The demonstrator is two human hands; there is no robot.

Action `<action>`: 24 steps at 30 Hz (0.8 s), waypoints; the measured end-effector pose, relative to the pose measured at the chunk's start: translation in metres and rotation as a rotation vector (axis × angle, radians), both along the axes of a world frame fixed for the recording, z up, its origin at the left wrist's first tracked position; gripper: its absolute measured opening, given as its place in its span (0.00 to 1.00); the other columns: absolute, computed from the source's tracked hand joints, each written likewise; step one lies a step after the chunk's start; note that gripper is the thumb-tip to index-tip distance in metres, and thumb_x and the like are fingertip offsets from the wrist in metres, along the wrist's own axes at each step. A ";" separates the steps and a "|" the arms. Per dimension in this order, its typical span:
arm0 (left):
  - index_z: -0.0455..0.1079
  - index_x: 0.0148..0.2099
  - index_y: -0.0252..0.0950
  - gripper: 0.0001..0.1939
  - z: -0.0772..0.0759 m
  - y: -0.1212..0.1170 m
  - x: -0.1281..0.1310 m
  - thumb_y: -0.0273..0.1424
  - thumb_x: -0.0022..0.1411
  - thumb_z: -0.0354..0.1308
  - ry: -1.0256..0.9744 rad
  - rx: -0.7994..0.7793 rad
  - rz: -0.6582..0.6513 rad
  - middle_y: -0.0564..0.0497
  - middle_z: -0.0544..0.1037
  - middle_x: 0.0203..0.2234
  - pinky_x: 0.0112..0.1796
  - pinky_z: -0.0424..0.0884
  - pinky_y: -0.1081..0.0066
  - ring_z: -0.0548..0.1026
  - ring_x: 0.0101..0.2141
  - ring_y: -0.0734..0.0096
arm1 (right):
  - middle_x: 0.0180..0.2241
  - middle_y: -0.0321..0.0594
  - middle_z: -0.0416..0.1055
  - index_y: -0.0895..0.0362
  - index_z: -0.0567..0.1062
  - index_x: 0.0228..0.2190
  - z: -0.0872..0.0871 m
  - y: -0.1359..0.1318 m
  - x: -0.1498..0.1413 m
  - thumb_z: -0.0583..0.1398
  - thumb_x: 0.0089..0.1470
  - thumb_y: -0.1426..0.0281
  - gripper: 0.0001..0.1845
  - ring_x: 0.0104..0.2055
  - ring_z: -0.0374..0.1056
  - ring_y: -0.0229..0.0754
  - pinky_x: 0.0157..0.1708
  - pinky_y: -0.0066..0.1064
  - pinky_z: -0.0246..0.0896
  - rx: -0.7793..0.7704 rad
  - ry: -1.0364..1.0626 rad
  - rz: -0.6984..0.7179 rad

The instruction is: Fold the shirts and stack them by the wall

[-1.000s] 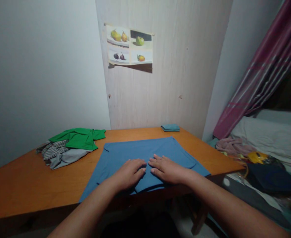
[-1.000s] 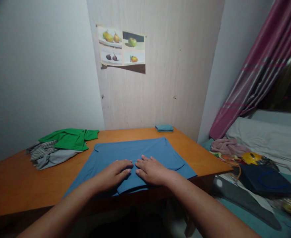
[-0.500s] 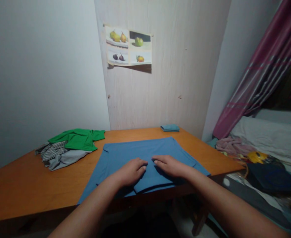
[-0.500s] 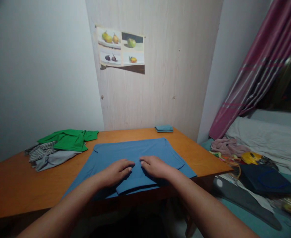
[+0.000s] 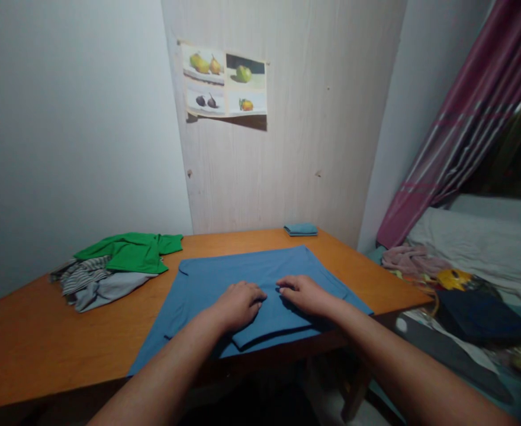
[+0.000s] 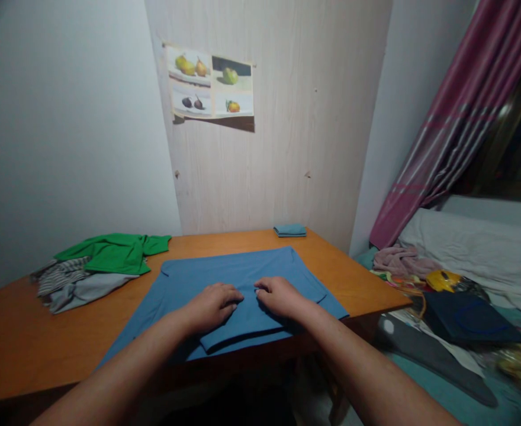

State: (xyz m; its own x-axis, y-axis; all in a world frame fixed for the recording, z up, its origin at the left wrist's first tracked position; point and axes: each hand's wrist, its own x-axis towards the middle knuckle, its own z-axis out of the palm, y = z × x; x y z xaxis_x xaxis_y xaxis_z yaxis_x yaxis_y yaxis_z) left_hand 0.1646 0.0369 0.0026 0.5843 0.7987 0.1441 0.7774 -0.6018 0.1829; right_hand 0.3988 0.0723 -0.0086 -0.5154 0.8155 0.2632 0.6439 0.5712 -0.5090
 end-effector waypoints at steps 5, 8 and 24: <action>0.69 0.60 0.47 0.22 -0.005 0.003 -0.002 0.35 0.65 0.50 -0.003 -0.044 -0.012 0.47 0.74 0.54 0.55 0.64 0.56 0.70 0.53 0.54 | 0.45 0.46 0.78 0.56 0.80 0.46 0.008 -0.007 -0.004 0.56 0.59 0.67 0.18 0.48 0.71 0.48 0.50 0.38 0.63 0.086 -0.058 0.058; 0.68 0.61 0.45 0.23 -0.008 0.003 -0.005 0.36 0.66 0.50 -0.015 -0.069 -0.016 0.47 0.72 0.57 0.57 0.62 0.56 0.68 0.55 0.54 | 0.43 0.46 0.78 0.56 0.80 0.46 0.008 -0.012 -0.006 0.58 0.59 0.66 0.17 0.48 0.70 0.49 0.51 0.38 0.61 0.122 -0.183 0.152; 0.70 0.60 0.37 0.24 -0.013 0.004 -0.015 0.40 0.66 0.51 -0.135 -0.133 0.049 0.44 0.73 0.58 0.61 0.59 0.58 0.66 0.60 0.57 | 0.46 0.47 0.75 0.54 0.77 0.53 0.004 -0.014 -0.018 0.57 0.61 0.64 0.21 0.50 0.67 0.50 0.53 0.40 0.59 0.116 -0.268 0.203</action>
State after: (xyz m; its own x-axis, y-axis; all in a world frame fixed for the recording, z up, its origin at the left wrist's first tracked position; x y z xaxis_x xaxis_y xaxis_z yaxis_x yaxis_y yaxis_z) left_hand 0.1498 0.0411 -0.0103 0.5266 0.8430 0.1094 0.7684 -0.5271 0.3630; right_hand 0.3811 0.0584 -0.0050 -0.7269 0.6624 0.1811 0.6136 0.7450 -0.2617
